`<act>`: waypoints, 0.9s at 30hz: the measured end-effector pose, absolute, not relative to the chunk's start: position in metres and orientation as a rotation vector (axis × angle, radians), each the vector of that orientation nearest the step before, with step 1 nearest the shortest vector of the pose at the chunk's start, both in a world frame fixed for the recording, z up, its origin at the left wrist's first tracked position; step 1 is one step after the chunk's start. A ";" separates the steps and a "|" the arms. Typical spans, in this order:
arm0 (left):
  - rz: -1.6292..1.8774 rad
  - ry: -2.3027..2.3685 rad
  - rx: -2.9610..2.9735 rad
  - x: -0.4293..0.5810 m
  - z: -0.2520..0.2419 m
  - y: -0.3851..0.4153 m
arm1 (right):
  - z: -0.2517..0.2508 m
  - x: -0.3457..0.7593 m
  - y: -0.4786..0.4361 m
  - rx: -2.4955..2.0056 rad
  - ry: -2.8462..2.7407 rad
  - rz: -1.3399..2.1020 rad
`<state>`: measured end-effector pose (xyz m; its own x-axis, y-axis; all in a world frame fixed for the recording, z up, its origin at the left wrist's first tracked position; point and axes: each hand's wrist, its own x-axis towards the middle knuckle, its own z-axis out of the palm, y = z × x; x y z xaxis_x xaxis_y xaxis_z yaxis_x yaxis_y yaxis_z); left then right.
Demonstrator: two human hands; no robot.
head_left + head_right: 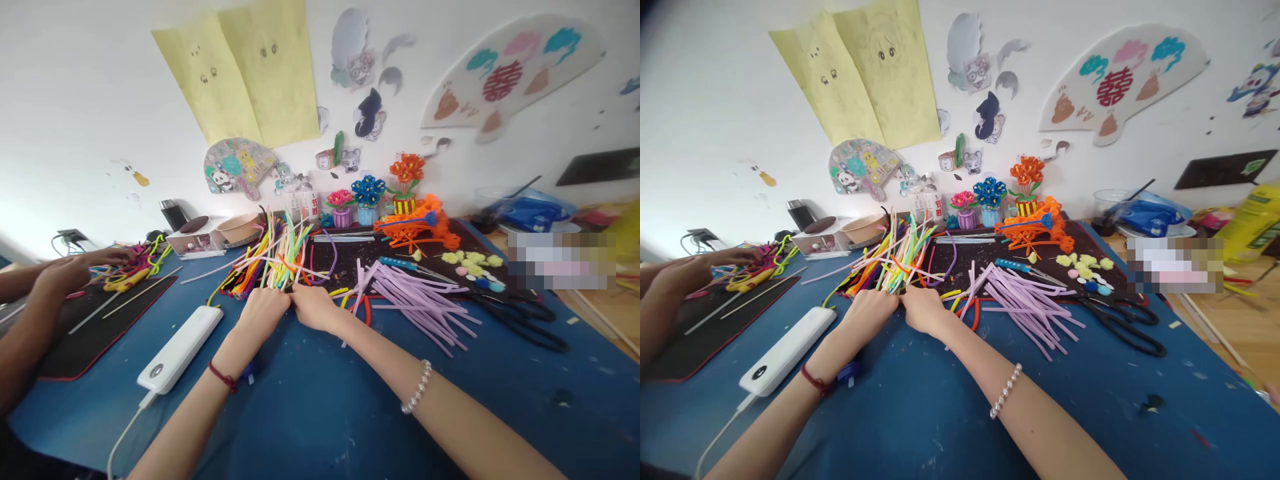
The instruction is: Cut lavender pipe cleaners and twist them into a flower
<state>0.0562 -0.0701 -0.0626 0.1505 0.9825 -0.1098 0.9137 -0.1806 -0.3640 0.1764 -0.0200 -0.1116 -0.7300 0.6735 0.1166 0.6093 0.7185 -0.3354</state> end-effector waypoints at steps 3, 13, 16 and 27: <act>0.491 -1.853 -2.206 0.056 -0.065 -0.070 | -0.109 0.180 -0.017 -0.998 -2.707 0.431; 0.517 -1.839 -2.165 0.059 -0.065 -0.067 | -0.108 0.181 -0.020 -0.999 -2.696 0.401; 0.511 -1.840 -2.165 0.060 -0.065 -0.068 | -0.108 0.181 -0.022 -1.004 -2.699 0.366; 0.535 -1.806 -2.159 0.057 -0.059 -0.074 | -0.107 0.176 -0.029 -1.006 -2.746 0.289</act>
<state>0.0573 -0.0740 -0.0589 0.1521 0.9829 -0.1041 0.8808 -0.1826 -0.4368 0.1763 -0.0292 -0.1073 -0.7476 0.6529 0.1221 0.6132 0.7491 -0.2508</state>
